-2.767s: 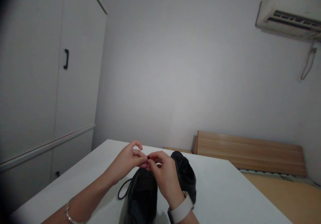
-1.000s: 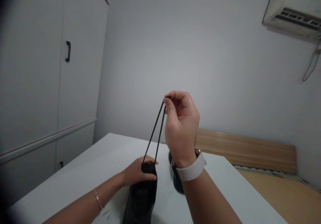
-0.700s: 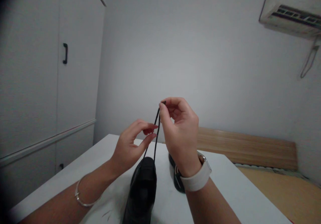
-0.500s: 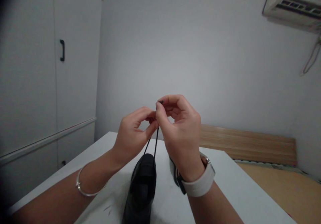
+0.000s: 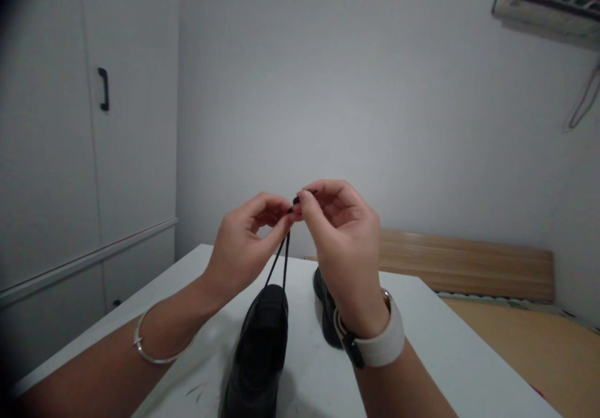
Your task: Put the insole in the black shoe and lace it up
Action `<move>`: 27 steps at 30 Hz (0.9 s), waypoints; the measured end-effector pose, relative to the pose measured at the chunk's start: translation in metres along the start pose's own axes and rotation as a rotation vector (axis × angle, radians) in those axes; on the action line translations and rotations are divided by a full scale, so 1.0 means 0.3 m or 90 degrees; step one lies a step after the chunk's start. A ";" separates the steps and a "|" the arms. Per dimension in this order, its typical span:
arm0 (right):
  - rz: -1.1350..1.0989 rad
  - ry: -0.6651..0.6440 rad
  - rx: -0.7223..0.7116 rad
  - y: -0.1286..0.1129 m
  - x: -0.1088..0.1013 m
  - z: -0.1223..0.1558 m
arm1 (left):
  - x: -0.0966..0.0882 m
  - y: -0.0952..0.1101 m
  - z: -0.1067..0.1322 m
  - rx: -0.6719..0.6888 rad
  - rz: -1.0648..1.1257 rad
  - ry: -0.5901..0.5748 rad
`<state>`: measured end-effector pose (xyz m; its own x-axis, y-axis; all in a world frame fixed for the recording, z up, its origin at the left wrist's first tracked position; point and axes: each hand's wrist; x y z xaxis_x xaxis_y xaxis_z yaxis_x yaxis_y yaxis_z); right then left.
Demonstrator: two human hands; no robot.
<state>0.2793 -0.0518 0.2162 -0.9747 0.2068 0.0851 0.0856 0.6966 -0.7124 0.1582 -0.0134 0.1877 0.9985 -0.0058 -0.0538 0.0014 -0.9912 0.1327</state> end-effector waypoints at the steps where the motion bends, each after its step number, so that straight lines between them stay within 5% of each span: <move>1: -0.010 0.010 0.003 0.013 -0.012 -0.008 | -0.009 -0.011 0.001 -0.032 0.036 0.011; 5: -0.088 0.107 0.025 0.094 -0.100 -0.039 | -0.098 -0.114 0.018 -0.161 0.221 0.135; 10: -0.161 0.219 0.140 0.261 -0.315 -0.035 | -0.312 -0.301 0.096 -0.395 0.285 0.376; 14: -0.053 0.308 0.158 0.398 -0.501 0.021 | -0.471 -0.384 0.232 -0.455 0.227 0.424; 17: 0.010 0.355 0.161 0.468 -0.576 0.076 | -0.535 -0.415 0.345 -0.486 0.156 0.440; 22: 0.140 0.322 0.176 0.508 -0.501 0.120 | -0.500 -0.457 0.424 -0.490 0.034 0.345; 27: 0.308 -0.084 0.174 0.516 -0.266 0.139 | -0.364 -0.446 0.407 -0.416 -0.029 0.159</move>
<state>0.3617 0.0108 0.0702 -0.8571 0.3584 -0.3700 0.4885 0.3377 -0.8046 0.0422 0.1037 0.0551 0.9791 0.1427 0.1449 -0.0018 -0.7062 0.7080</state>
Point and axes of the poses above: each hand's wrist, its own z-axis away from the middle knuckle, its own x-axis out of the palm, y = z × x, and after that the axes turned 15 degrees about x, right-handed
